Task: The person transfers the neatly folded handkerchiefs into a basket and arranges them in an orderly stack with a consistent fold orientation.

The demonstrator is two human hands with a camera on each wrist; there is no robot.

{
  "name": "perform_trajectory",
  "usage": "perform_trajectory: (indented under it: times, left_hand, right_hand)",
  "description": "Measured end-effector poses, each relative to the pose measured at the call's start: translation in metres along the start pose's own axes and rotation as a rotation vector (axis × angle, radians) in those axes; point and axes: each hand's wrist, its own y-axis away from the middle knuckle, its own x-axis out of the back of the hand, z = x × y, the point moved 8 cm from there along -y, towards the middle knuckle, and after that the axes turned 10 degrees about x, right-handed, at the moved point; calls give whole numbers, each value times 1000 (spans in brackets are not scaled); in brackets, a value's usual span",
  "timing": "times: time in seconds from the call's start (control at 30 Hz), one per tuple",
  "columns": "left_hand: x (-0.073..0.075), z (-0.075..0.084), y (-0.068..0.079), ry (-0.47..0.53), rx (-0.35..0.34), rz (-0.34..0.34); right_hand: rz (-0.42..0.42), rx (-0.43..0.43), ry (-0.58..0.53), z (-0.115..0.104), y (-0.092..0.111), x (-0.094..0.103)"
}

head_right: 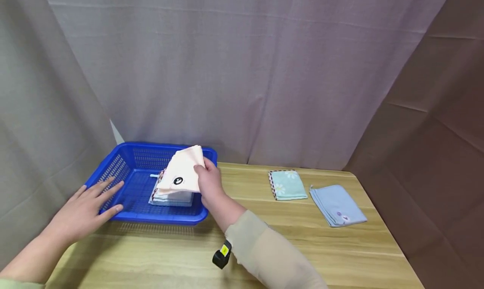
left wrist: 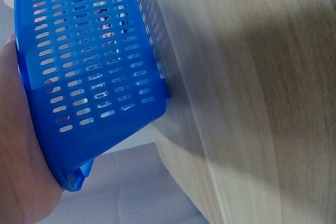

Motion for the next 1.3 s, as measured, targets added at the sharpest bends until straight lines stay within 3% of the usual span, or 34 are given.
perform_trajectory:
  times: [0.2,0.57,1.3]
  left_hand:
    - [0,1,-1,1,-3,-5]
    - [0,0,0,6,-11,13]
    - [2,-1,4,-6,-5,13]
  right_hand:
    - [0,-5,-5,4,-3,-5]
    - [-20,-94,-13,16,-5,-20]
    - [-4,-127,-14,24,-11,-41]
